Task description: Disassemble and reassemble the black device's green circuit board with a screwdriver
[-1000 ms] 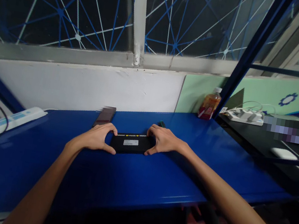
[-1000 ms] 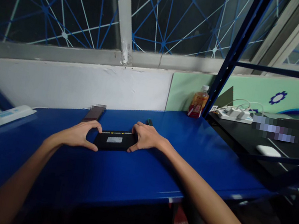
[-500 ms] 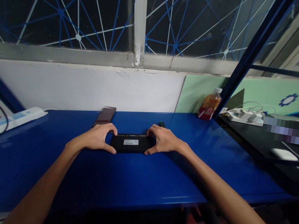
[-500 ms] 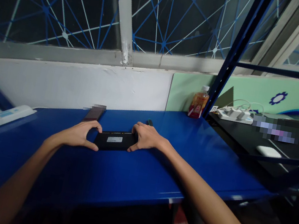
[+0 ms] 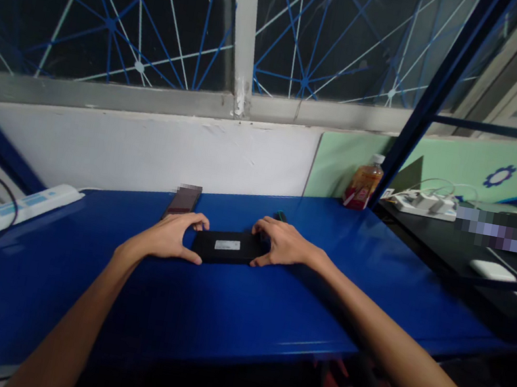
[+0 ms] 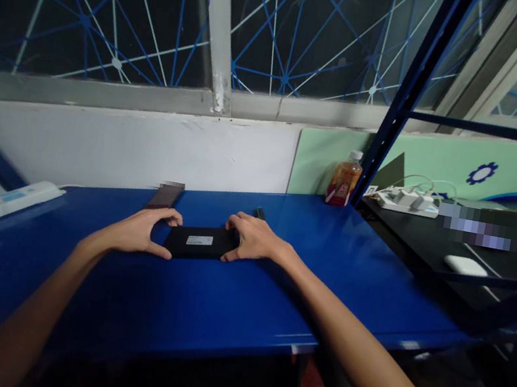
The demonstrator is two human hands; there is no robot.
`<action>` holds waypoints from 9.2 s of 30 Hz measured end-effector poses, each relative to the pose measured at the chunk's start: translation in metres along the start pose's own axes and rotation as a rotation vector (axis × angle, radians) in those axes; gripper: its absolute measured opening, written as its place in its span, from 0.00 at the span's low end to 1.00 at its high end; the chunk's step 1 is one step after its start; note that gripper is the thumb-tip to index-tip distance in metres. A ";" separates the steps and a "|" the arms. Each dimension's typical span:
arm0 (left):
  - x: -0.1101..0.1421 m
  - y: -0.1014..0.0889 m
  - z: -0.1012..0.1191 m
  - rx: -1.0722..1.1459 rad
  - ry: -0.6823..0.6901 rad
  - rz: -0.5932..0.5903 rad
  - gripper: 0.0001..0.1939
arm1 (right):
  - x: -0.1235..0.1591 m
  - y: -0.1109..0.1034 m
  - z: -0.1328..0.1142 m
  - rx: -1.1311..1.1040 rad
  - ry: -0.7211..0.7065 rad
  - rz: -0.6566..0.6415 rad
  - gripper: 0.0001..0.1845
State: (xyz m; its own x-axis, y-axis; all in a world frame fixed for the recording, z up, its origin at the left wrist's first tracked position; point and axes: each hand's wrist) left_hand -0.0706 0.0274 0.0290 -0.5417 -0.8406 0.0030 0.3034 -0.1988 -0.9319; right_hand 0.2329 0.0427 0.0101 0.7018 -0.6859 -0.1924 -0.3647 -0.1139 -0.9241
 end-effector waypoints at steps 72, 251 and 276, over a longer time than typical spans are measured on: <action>-0.060 0.055 0.059 0.176 0.246 0.325 0.19 | -0.009 -0.020 0.004 -1.073 0.113 0.667 0.18; -0.054 0.041 0.063 0.622 0.198 0.221 0.35 | 0.002 -0.031 0.014 -0.543 0.156 0.894 0.18; -0.039 0.036 0.049 0.553 0.122 0.102 0.20 | 0.001 -0.029 0.026 -0.620 0.147 0.885 0.15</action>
State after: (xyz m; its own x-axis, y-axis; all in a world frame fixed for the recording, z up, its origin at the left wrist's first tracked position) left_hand -0.0004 0.0283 0.0130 -0.5646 -0.8117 -0.1496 0.7061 -0.3812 -0.5968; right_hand 0.2597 0.0637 0.0282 -0.0261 -0.7777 -0.6281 -0.9786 0.1481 -0.1427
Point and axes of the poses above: each hand's wrist, its own x-axis away from the middle knuckle, its own y-axis out of the palm, z = x × y
